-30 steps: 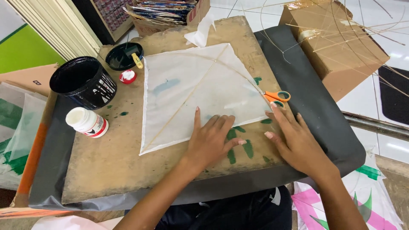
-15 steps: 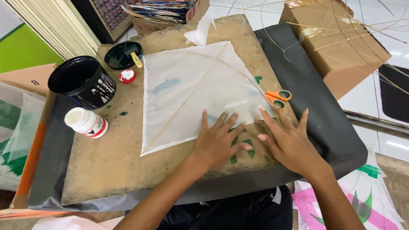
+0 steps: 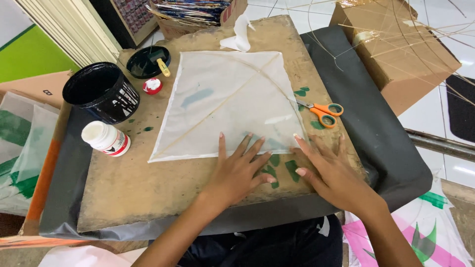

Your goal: Applying glue to the edges of a kite and folding the paper over the frame to secure it.

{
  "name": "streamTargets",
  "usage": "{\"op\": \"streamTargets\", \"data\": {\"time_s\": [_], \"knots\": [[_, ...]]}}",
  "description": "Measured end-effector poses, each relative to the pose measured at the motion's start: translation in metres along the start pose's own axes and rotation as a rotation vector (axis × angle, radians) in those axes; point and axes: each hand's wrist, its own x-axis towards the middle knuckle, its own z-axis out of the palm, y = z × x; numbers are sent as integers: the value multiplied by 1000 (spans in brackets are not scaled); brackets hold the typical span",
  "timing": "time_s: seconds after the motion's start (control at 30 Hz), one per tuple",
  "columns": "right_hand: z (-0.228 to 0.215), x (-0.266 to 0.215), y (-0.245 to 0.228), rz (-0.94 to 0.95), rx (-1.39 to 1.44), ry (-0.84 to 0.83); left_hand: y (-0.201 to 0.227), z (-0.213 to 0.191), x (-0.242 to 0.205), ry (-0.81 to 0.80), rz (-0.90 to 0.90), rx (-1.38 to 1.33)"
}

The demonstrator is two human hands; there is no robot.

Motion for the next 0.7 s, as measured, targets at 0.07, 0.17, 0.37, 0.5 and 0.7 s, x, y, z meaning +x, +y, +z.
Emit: {"op": "streamTargets", "data": {"time_s": [0.07,0.17,0.37,0.5,0.7], "knots": [[-1,-2,-4,-17,31,-3,-6,-1,-11,57,5,-4],[0,-6,-3,-34,67,0,-14,-2,-24,135,-1,-32],[3,-8,-13,-56,107,10,-24,7,-35,314,-50,-71],[3,-8,-26,-71,202,-145,-23,14,-38,438,43,-1],[16,-10,-36,-167,143,-149,-20,21,-42,391,210,48]]}}
